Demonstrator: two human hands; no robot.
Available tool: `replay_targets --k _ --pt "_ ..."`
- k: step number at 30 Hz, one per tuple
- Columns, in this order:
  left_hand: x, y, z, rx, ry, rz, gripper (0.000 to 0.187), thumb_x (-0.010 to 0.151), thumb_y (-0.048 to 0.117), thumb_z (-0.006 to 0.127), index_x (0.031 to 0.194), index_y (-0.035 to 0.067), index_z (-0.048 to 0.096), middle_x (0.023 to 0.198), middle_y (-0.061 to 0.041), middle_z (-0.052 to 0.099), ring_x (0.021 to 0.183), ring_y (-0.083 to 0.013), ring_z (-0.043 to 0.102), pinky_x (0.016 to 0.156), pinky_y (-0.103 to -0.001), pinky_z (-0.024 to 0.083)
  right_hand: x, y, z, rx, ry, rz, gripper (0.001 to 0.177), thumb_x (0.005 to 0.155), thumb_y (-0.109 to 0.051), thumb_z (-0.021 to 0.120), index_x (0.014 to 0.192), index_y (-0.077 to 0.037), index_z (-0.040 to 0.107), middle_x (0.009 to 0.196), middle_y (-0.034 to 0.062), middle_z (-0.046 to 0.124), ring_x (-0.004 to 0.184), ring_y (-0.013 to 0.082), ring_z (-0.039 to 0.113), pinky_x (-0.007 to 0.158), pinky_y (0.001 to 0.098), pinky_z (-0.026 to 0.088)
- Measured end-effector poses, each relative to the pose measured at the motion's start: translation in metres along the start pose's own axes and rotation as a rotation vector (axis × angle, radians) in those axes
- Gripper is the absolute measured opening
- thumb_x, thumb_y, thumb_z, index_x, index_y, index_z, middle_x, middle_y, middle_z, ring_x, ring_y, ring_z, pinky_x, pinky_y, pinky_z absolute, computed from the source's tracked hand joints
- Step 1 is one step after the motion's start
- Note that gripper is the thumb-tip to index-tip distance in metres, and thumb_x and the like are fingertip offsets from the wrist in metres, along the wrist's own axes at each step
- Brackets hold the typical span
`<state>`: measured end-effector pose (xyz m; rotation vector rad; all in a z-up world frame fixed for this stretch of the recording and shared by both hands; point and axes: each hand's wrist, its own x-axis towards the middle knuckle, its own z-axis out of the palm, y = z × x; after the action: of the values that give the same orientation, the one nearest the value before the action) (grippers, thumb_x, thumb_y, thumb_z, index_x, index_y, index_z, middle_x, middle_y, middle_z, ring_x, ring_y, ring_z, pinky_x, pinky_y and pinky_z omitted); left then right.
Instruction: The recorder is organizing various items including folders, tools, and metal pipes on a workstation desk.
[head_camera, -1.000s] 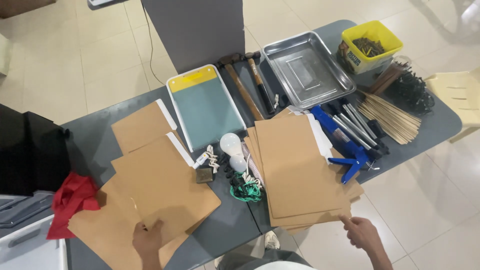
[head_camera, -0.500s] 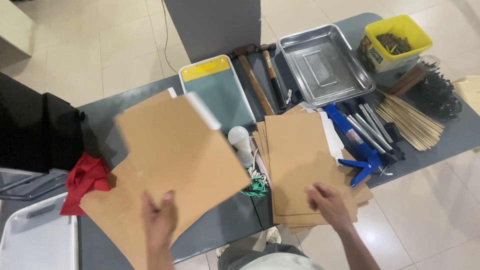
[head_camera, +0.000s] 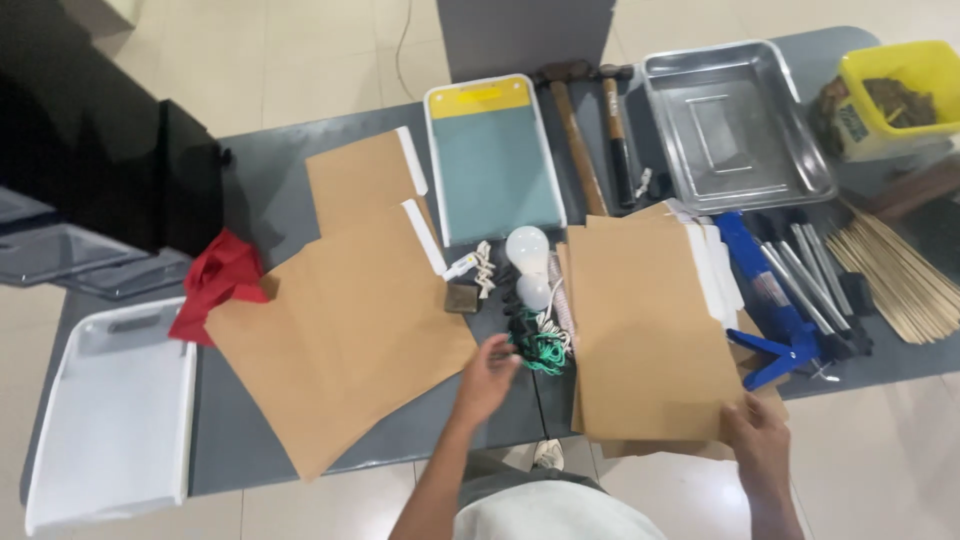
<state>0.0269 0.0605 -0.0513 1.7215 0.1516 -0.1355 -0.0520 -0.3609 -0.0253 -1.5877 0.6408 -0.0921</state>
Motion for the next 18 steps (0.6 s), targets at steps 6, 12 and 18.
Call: replay_targets --k 6,12,18 --pt "-0.036 -0.013 -0.122 0.816 0.554 -0.079 0.065 0.08 0.037 0.08 0.133 0.008 0.057 0.131 -0.015 0.06 0.121 -0.0383 0.056 0.099 -0.052 0.048 0.022 0.032 -0.04 -0.809 0.209 -0.169 0.048 0.091 -0.031 0.074 0.128 0.0 0.072 0.112 0.0233 0.075 0.102 0.0354 0.069 0.088 0.0439 0.053" --pt "-0.042 -0.001 -0.188 0.899 0.635 -0.476 0.096 0.067 0.052 0.09 0.139 0.007 0.044 0.135 -0.017 0.05 0.127 -0.0405 0.049 0.1 -0.055 0.045 0.023 -0.029 0.043 -0.948 0.244 -0.497 0.04 0.094 -0.033 0.076 0.119 -0.002 0.075 0.113 0.0218 0.073 0.113 0.038 0.069 0.098 0.0456 0.053" --pt "-0.051 -0.017 -0.252 0.75 0.493 -0.687 0.096 0.07 0.046 0.09 0.144 0.009 0.041 0.135 -0.018 0.054 0.128 -0.0389 0.054 0.101 -0.048 0.051 -0.031 -0.073 0.211 -0.665 -0.099 -0.639 0.031 0.094 -0.024 0.074 0.117 -0.004 0.074 0.116 0.0161 0.074 0.106 0.0298 0.071 0.09 0.0386 0.056"
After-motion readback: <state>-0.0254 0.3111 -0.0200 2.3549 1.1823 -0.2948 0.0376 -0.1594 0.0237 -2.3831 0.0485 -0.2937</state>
